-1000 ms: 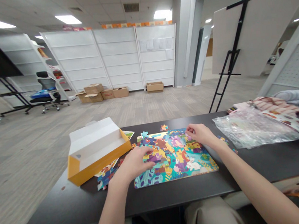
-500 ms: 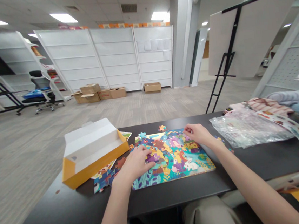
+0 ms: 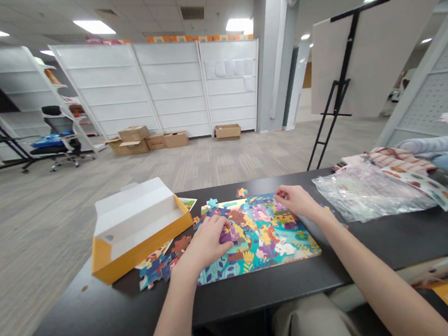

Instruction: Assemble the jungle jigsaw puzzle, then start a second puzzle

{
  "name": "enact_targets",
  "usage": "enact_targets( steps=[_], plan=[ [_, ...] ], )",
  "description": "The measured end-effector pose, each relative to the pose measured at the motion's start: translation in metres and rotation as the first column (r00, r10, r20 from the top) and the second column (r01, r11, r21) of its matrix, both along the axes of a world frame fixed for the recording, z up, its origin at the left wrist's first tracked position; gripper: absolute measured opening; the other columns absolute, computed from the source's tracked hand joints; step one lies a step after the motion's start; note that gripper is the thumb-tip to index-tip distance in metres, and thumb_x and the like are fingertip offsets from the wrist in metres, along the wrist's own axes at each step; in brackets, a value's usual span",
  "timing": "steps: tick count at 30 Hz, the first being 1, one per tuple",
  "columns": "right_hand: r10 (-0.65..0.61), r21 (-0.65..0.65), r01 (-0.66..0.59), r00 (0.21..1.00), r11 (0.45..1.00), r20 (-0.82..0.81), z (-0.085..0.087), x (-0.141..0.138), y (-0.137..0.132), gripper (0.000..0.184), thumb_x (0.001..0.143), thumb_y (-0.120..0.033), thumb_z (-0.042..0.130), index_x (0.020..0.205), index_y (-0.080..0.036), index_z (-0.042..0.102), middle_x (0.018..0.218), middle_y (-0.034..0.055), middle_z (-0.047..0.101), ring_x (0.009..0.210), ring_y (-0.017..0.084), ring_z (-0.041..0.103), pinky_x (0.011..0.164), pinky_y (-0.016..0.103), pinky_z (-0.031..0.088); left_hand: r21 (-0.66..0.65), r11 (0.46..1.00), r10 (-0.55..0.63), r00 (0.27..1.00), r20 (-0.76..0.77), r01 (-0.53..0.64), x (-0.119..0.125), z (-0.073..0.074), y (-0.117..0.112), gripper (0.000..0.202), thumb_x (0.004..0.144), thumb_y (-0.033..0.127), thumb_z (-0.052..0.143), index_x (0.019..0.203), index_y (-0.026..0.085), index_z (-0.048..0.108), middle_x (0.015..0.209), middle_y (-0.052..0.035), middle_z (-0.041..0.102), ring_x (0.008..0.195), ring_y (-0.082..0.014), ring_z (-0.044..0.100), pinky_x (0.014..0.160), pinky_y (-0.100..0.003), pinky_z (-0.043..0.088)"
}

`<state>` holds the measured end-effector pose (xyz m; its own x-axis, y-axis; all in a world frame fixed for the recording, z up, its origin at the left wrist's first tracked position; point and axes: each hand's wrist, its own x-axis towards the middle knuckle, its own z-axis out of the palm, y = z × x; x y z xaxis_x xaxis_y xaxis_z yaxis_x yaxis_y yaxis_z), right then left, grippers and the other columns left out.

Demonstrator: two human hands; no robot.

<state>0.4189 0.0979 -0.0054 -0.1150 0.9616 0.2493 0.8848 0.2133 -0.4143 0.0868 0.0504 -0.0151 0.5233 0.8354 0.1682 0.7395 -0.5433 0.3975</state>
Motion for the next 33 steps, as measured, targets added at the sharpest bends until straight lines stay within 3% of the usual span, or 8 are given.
enact_targets(
  steps=[5, 8, 12, 20, 24, 27, 31, 33],
  plan=[
    [0.043, 0.021, -0.041, 0.994, 0.999, -0.097, 0.001, 0.002, 0.001, 0.023, 0.086, -0.039, 0.055, 0.083, -0.02, 0.067, 0.074, 0.0055, 0.072, 0.066, 0.018, 0.063, 0.064, 0.028, 0.044, -0.092, 0.995, 0.066, 0.958, 0.279, -0.041, 0.004, 0.008, -0.001, 0.014, 0.092, 0.034, 0.057, 0.097, 0.022, 0.06, 0.087, -0.0013, 0.069, 0.08, -0.0183, 0.066, 0.074, -0.03, 0.051],
    [0.065, 0.018, -0.062, 0.98, 0.998, -0.186, 0.001, 0.0, 0.002, 0.026, 0.084, -0.043, 0.057, 0.082, -0.019, 0.067, 0.072, 0.0056, 0.071, 0.065, 0.018, 0.062, 0.063, 0.029, 0.045, -0.169, 0.985, 0.119, 0.841, 0.527, -0.033, 0.013, 0.014, -0.005, 0.028, 0.091, 0.039, 0.06, 0.112, 0.022, 0.059, 0.095, -0.0032, 0.071, 0.083, -0.0179, 0.069, 0.073, -0.029, 0.055],
    [0.142, -0.077, -0.19, 0.9, 0.979, -0.412, 0.002, -0.009, -0.002, 0.036, 0.08, -0.053, 0.064, 0.082, -0.017, 0.066, 0.072, 0.0054, 0.069, 0.064, 0.017, 0.061, 0.06, 0.028, 0.046, -0.323, 0.942, 0.186, 0.672, 0.717, 0.085, 0.032, 0.017, -0.01, 0.028, 0.085, 0.04, 0.066, 0.1, 0.018, 0.062, 0.102, -0.0074, 0.072, 0.086, -0.0193, 0.071, 0.073, -0.03, 0.057],
    [0.338, -0.206, -0.637, 0.623, 0.743, -0.705, 0.007, -0.033, -0.018, 0.044, 0.084, -0.059, 0.067, 0.091, -0.016, 0.067, 0.078, 0.0028, 0.069, 0.055, 0.009, 0.052, 0.052, 0.023, 0.04, -0.415, 0.899, 0.287, 0.53, 0.798, 0.139, 0.065, 0.002, -0.007, 0.025, 0.085, 0.04, 0.065, 0.095, 0.017, 0.06, 0.072, -0.001, 0.068, 0.063, -0.0141, 0.064, 0.061, -0.026, 0.054],
    [0.323, -0.211, -0.679, 0.569, 0.703, -0.756, 0.002, -0.037, -0.019, 0.046, 0.078, -0.051, 0.078, 0.106, -0.017, 0.064, 0.07, -0.0027, 0.064, 0.055, 0.008, 0.051, 0.052, 0.021, 0.037, -0.386, 0.915, 0.265, 0.548, 0.793, 0.116, 0.078, -0.004, -0.005, 0.02, 0.087, 0.037, 0.062, 0.092, 0.018, 0.057, 0.067, 0.0006, 0.065, 0.06, -0.0144, 0.063, 0.058, -0.024, 0.05],
    [0.329, -0.207, -0.676, 0.575, 0.708, -0.749, 0.002, -0.033, -0.017, 0.046, 0.076, -0.047, 0.081, 0.105, -0.017, 0.063, 0.072, -0.0023, 0.066, 0.059, 0.009, 0.054, 0.056, 0.022, 0.04, -0.35, 0.933, 0.229, 0.615, 0.755, 0.082, 0.087, -0.004, -0.008, 0.015, 0.09, 0.033, 0.056, 0.096, 0.019, 0.055, 0.065, 0.0014, 0.065, 0.062, -0.0158, 0.064, 0.061, -0.026, 0.05],
    [0.298, -0.189, -0.553, 0.67, 0.812, -0.68, 0.011, -0.001, -0.009, 0.04, 0.076, -0.049, 0.08, 0.096, -0.016, 0.065, 0.073, -0.0011, 0.065, 0.064, 0.011, 0.057, 0.061, 0.024, 0.043, -0.184, 0.979, 0.181, 0.803, 0.568, -0.091, 0.094, -0.003, -0.018, 0.02, 0.094, 0.028, 0.054, 0.113, 0.021, 0.054, 0.095, -0.0052, 0.074, 0.09, -0.0222, 0.069, 0.082, -0.036, 0.052],
    [0.25, -0.24, -0.481, 0.746, 0.843, -0.617, 0.014, 0.023, -0.004, 0.043, 0.076, -0.051, 0.079, 0.097, -0.016, 0.065, 0.071, -0.0012, 0.065, 0.061, 0.01, 0.054, 0.057, 0.023, 0.039, -0.045, 0.996, 0.09, 0.907, 0.411, -0.078, 0.095, -0.003, -0.024, 0.023, 0.093, 0.03, 0.058, 0.115, 0.023, 0.057, 0.113, -0.0073, 0.071, 0.11, -0.0258, 0.064, 0.095, -0.041, 0.048]
  ],
)
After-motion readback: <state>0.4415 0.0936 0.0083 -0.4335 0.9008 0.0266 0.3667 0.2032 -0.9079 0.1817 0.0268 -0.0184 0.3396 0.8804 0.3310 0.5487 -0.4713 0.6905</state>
